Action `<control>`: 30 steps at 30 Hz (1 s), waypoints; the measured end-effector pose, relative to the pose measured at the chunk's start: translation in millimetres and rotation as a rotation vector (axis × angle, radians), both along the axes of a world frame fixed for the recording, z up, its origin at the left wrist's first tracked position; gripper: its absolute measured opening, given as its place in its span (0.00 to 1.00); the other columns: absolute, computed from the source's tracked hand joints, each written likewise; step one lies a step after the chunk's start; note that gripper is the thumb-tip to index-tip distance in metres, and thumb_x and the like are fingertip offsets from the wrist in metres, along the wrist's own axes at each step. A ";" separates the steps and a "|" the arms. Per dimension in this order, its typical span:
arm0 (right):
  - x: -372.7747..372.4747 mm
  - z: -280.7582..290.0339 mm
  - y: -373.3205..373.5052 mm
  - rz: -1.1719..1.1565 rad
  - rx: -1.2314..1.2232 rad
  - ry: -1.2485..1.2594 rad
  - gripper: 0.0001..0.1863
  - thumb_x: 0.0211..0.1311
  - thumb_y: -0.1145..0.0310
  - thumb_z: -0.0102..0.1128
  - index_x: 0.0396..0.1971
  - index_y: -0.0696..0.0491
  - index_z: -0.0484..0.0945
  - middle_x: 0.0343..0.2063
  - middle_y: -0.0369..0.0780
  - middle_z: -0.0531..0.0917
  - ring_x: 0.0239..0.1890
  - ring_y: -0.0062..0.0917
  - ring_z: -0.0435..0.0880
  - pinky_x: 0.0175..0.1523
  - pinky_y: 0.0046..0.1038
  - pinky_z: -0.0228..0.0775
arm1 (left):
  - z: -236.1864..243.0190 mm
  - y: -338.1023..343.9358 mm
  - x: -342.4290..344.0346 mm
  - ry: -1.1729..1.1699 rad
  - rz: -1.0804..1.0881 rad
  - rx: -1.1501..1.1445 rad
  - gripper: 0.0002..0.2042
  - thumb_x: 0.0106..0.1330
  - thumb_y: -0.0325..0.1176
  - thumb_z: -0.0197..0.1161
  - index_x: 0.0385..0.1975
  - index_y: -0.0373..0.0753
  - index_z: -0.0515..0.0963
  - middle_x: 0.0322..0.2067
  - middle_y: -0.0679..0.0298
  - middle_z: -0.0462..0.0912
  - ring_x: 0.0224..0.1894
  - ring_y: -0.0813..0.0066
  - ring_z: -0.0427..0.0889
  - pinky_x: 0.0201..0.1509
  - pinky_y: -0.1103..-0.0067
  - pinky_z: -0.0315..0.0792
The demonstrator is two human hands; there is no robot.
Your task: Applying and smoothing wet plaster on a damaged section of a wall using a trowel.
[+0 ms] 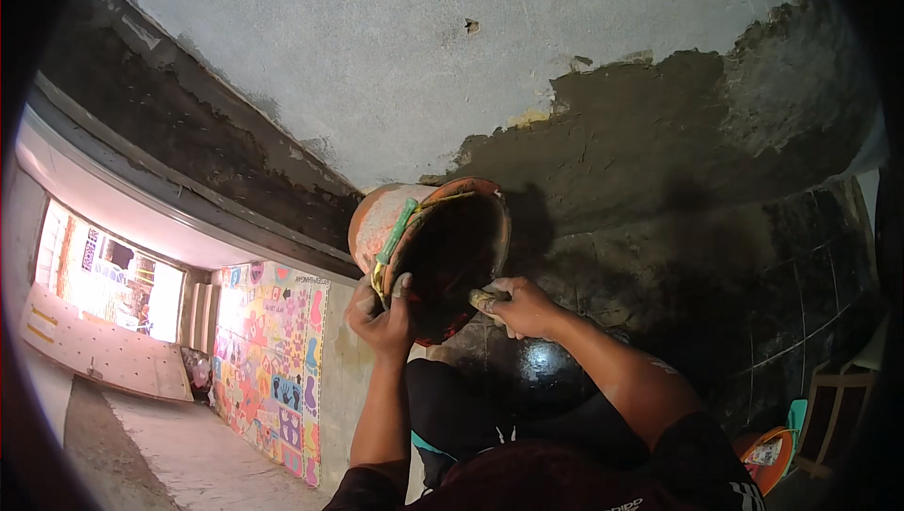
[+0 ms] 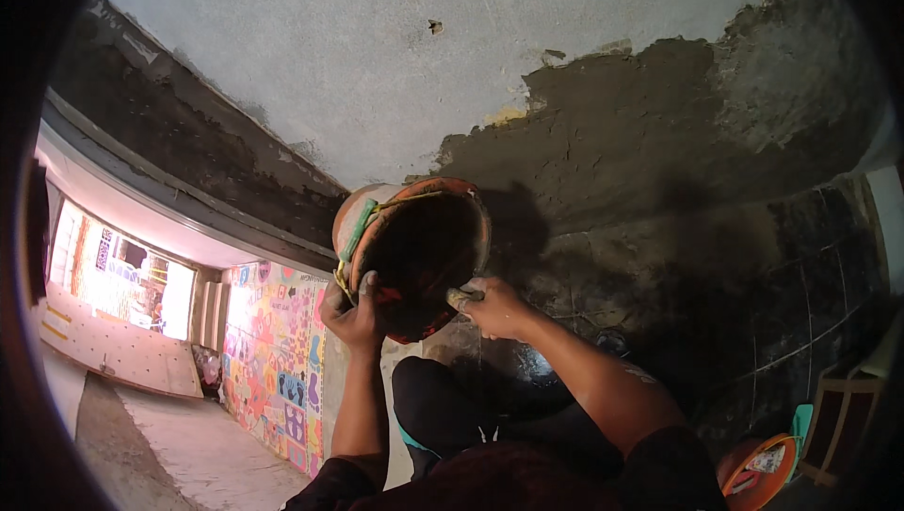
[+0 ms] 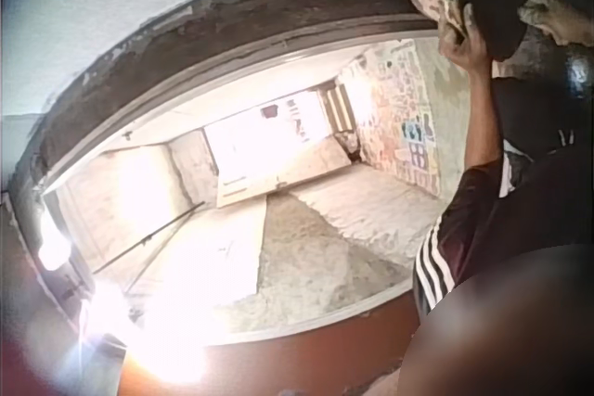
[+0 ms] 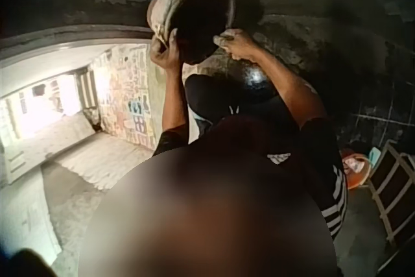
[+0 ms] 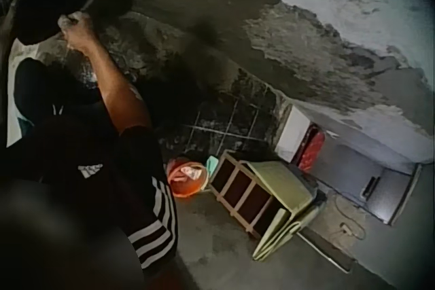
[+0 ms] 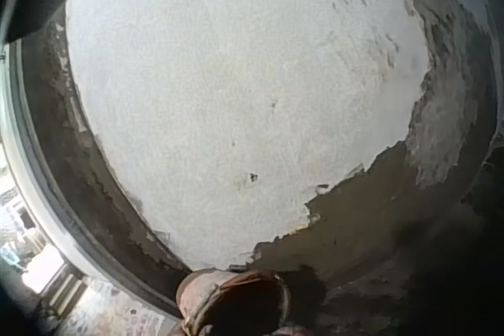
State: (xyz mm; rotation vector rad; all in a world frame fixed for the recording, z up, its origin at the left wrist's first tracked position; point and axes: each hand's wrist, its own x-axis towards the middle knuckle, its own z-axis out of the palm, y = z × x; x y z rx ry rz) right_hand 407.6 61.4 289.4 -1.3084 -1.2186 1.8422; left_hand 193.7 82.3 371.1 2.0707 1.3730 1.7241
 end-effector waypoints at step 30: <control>14.4 -11.9 -8.2 -0.027 -0.323 0.713 0.21 0.75 0.56 0.54 0.57 0.55 0.73 0.34 0.41 0.81 0.21 0.16 0.73 0.22 0.18 0.63 | -47.9 16.5 -20.0 -0.893 0.207 -0.271 0.24 0.76 0.50 0.58 0.37 0.29 0.80 0.28 0.66 0.81 0.28 0.81 0.76 0.31 0.82 0.69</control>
